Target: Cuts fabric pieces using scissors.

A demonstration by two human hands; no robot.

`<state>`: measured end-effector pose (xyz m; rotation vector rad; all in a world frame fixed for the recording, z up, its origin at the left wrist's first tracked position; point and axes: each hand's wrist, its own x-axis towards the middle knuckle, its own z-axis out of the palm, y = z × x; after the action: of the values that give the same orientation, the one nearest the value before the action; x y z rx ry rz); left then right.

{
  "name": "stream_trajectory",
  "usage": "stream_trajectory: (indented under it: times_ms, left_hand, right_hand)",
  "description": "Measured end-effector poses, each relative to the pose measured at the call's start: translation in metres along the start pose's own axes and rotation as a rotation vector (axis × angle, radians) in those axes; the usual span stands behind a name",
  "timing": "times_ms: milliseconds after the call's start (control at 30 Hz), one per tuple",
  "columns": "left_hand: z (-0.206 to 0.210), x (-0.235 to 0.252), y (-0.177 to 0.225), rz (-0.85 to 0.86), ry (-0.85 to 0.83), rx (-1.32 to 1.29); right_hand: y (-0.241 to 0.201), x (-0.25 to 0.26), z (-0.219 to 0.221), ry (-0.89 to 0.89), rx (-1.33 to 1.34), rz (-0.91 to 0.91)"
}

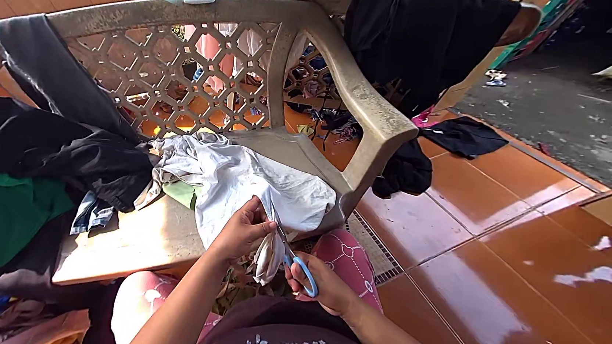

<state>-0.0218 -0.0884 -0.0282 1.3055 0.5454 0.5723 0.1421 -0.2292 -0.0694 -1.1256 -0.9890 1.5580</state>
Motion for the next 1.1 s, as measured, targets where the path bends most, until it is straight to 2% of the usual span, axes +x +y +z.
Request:
stream_trajectory:
  times_ms: [567,1100]
  left_hand:
    - [-0.003,-0.002,0.008,-0.047,-0.092,0.009]
    - [-0.011,-0.002,0.016,-0.067,-0.161,0.078]
  right_hand:
    - [-0.004,0.001,0.001,-0.031,0.062,-0.035]
    - [-0.001,0.003,0.002,-0.002,0.009,-0.071]
